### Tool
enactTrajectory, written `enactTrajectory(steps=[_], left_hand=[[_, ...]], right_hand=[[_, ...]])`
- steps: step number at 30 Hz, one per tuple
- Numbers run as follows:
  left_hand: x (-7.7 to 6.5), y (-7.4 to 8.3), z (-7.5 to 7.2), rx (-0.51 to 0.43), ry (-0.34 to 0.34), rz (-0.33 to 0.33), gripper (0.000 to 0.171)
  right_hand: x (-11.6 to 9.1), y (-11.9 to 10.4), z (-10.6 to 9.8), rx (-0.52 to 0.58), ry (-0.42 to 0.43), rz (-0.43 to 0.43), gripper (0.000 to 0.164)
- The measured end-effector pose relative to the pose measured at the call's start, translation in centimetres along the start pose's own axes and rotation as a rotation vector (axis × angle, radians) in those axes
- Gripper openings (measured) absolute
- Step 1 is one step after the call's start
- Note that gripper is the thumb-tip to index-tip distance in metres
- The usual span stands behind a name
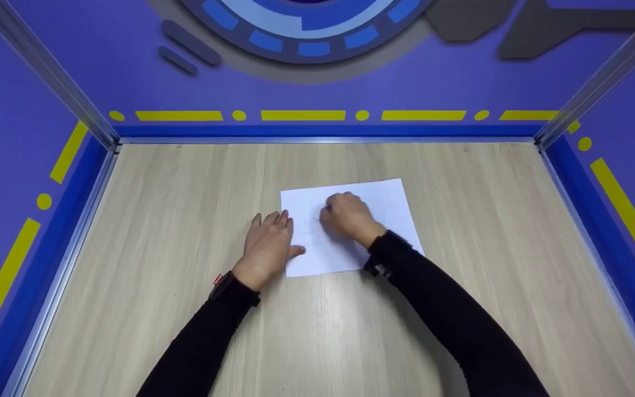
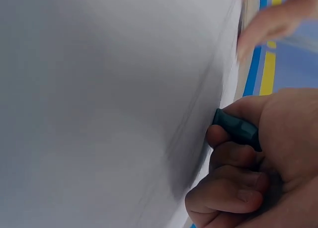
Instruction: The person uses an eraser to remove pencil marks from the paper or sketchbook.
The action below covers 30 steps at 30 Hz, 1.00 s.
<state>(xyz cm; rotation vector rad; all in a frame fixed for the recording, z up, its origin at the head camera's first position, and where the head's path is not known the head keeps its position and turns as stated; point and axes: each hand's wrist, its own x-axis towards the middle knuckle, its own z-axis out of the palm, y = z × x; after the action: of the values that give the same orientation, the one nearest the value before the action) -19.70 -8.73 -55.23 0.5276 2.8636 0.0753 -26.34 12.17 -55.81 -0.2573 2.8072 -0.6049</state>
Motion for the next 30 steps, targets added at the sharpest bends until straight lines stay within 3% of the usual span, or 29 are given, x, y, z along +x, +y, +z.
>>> enactTrajectory(steps=[4, 8, 16, 21, 30], left_hand=[[0.0, 0.0, -0.1, -0.004, -0.038, -0.008, 0.087], [0.1, 0.0, -0.2, -0.012, -0.047, -0.006, 0.088], [0.0, 0.0, -0.3, -0.021, -0.034, -0.003, 0.086], [-0.1, -0.1, -0.2, -0.058, -0.032, 0.002, 0.086], [-0.1, 0.3, -0.1, -0.071, -0.063, -0.002, 0.085]], right_hand=[[-0.8, 3.7, -1.5, 0.050, 0.068, 0.016, 0.030], [-1.6, 7.5, -3.0, 0.068, 0.122, 0.014, 0.035], [-3.1, 13.2, -5.6, 0.050, 0.140, 0.125, 0.031], [-3.7, 14.4, -6.1, 0.048, 0.135, 0.162, 0.030], [-4.0, 13.7, -6.2, 0.030, 0.101, 0.210, 0.036]])
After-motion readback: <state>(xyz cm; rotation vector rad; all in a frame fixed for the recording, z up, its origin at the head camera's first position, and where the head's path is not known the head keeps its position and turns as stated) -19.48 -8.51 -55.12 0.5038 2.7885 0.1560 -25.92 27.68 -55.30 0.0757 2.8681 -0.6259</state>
